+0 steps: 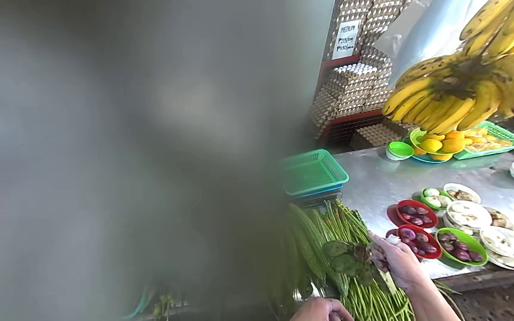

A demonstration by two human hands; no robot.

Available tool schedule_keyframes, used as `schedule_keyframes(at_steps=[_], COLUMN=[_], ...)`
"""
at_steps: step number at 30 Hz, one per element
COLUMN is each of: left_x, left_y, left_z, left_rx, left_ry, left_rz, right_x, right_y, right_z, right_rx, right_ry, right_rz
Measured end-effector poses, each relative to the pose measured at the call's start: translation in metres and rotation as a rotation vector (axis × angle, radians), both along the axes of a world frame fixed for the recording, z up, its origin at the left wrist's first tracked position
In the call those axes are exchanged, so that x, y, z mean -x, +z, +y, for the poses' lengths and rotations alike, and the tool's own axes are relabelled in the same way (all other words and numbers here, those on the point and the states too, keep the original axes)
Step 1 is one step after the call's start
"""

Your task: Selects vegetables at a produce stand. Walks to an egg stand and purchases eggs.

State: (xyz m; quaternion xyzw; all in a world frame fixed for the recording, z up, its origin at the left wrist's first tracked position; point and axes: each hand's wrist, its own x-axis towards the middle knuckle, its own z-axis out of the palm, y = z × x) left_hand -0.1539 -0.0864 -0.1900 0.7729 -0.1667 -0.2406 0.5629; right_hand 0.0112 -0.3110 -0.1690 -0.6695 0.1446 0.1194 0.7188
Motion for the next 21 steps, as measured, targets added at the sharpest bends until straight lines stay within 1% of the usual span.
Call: schedule_keyframes(at_steps=[8, 12, 15, 21], left_x=[0.000, 0.003, 0.003, 0.007], left_y=[-0.003, -0.004, -0.003, 0.001], left_z=[0.001, 0.000, 0.001, -0.003], left_rx=[0.037, 0.042, 0.032, 0.021], left_ry=[-0.010, 0.004, -0.008, 0.008], left_rz=[-0.002, -0.002, -0.001, 0.006], right_x=[0.003, 0.008, 0.012, 0.027], right_y=[0.001, 0.002, 0.009, 0.024], right_z=[-0.004, -0.009, -0.014, -0.018], right_rx=[0.025, 0.031, 0.010, 0.032], right_ry=[-0.029, -0.051, -0.023, 0.083], right_rz=[-0.087, -0.088, -0.098, -0.117])
